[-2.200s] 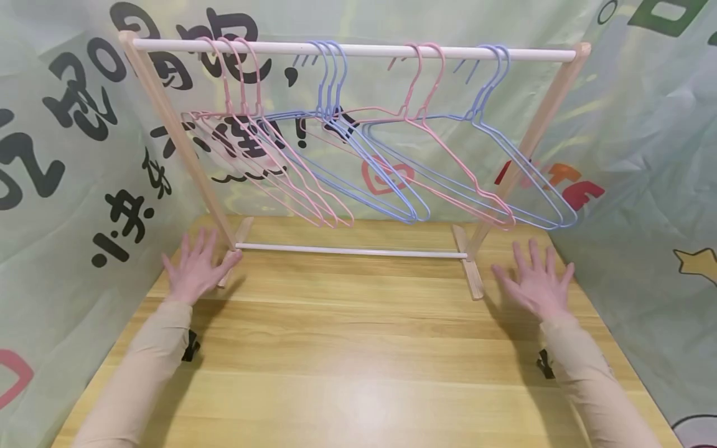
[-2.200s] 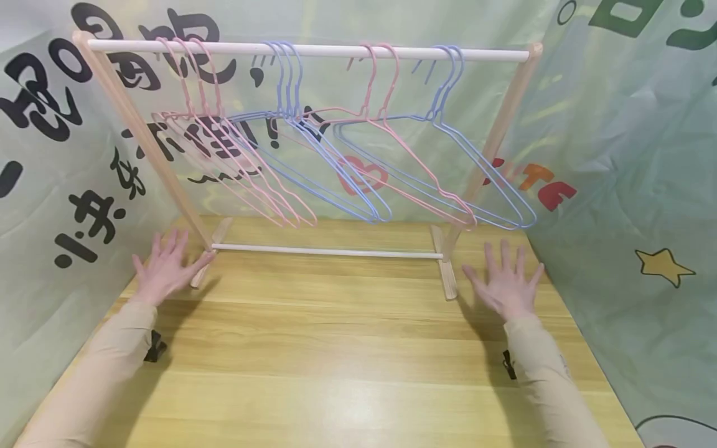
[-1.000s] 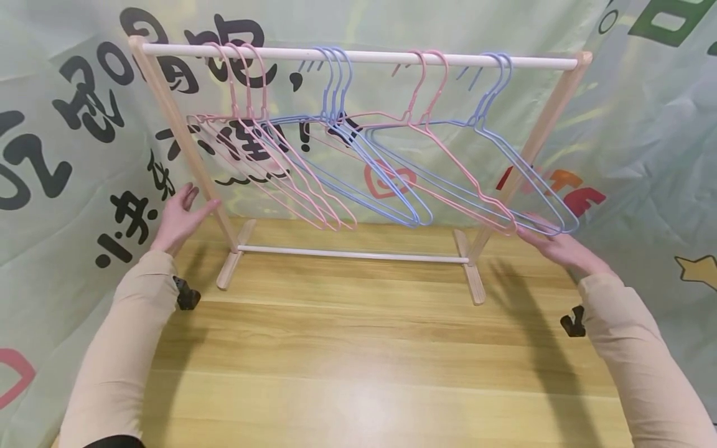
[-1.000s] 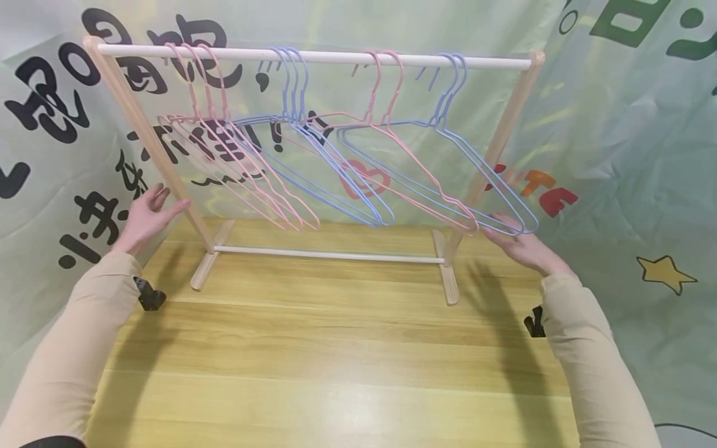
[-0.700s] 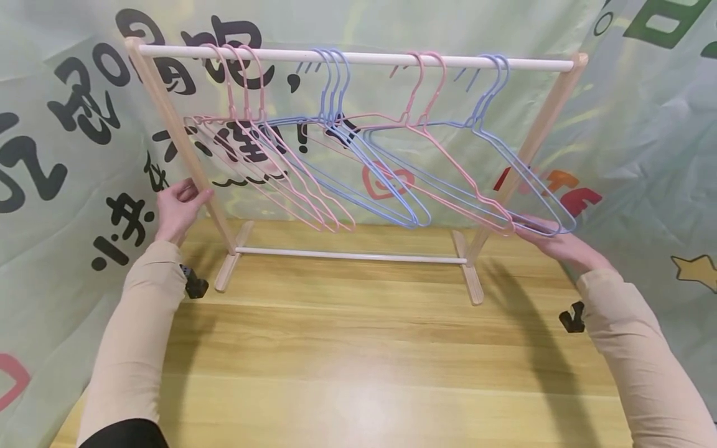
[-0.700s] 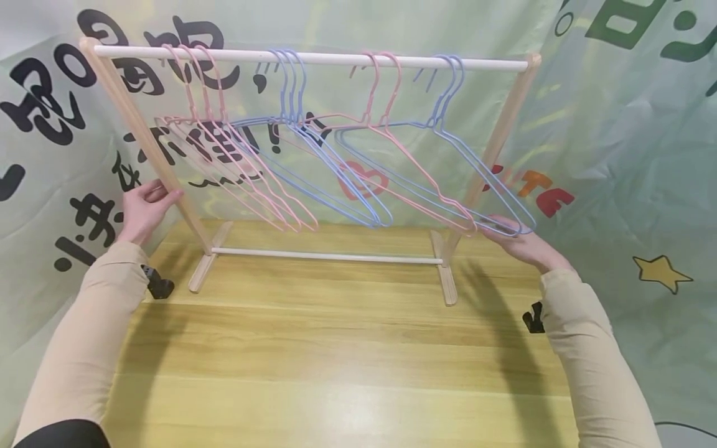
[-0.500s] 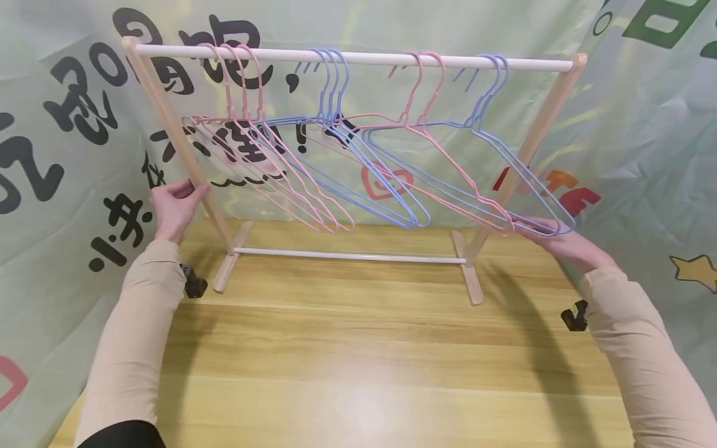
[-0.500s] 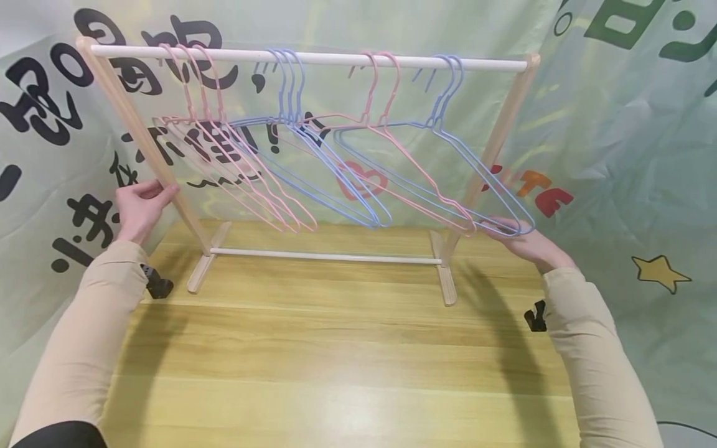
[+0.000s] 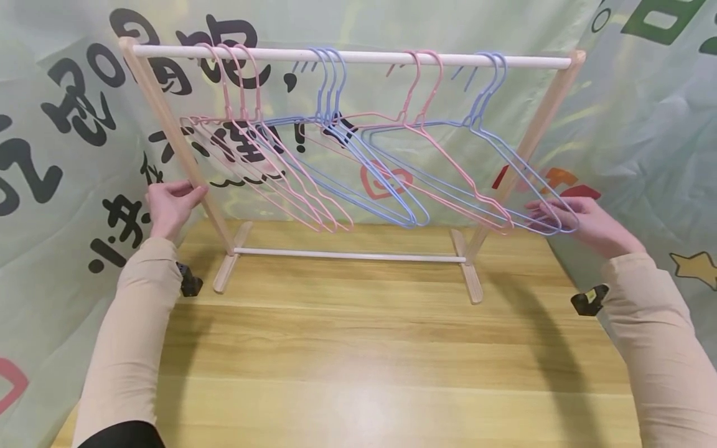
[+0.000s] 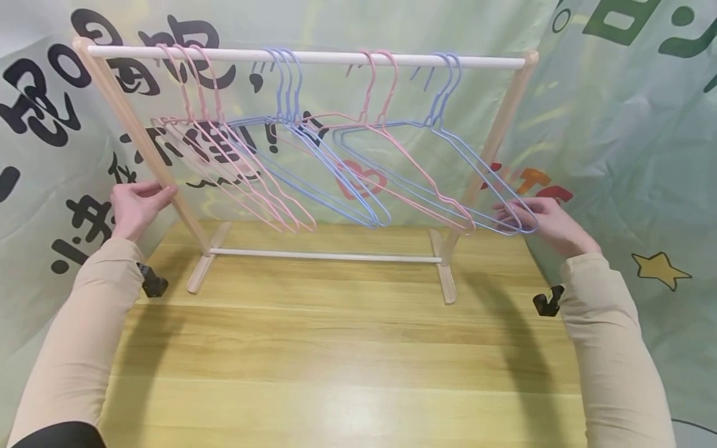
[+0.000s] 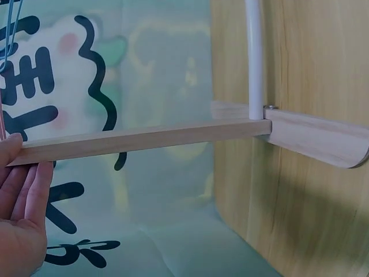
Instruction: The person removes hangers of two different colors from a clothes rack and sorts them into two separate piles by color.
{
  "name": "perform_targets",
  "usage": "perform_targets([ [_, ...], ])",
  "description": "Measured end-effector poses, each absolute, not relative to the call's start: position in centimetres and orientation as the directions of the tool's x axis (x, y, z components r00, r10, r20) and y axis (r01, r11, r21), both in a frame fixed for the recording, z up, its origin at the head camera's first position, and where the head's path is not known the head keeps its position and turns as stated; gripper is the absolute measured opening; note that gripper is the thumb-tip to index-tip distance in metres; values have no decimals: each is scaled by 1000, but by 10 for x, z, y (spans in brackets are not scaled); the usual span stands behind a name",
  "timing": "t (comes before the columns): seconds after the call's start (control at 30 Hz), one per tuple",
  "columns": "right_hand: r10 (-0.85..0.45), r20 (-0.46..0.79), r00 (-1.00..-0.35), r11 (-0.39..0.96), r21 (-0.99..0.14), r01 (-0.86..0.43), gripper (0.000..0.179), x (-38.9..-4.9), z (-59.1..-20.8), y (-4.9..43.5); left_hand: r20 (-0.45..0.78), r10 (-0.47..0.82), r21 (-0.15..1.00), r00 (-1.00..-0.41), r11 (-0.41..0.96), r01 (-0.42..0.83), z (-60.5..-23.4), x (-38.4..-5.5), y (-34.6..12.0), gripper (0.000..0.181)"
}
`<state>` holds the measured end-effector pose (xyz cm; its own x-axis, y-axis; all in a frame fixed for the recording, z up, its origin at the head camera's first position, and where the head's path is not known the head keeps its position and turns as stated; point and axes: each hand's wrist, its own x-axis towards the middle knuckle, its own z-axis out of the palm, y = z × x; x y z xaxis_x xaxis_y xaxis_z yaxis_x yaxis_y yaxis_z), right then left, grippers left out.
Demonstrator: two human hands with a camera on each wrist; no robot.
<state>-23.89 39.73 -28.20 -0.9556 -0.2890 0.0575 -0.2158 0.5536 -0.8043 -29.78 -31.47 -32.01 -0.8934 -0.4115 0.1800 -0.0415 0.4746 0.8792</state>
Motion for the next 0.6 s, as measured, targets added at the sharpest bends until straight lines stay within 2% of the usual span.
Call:
perform_targets([
  [0.13,-310,59,-949,408,-893,-189,34,-239,-269,400,187,-408,870,-894,491,-42,-320,-298,-316,51],
  [0.23,-377,83,-922,182,-970,-161,35,-241,-259,399,184,-409,869,-894,492,-46,-320,-299,-316,51],
  [0.3,-426,111,-898,56,-987,-148,36,-244,-252,396,181,-412,870,-893,491,-50,-320,-299,-316,51],
  [0.37,-460,131,-878,0,-989,-147,37,-247,-245,392,173,-412,870,-894,489,-57,-320,-299,-316,51],
  [0.47,-478,127,-869,20,-988,-155,37,-250,-237,387,160,-418,872,-894,485,-71,-319,-298,-316,50],
  [0.6,-448,92,-889,164,-969,-183,37,-249,-231,386,150,-422,872,-894,483,-82,-319,-299,-315,50],
])
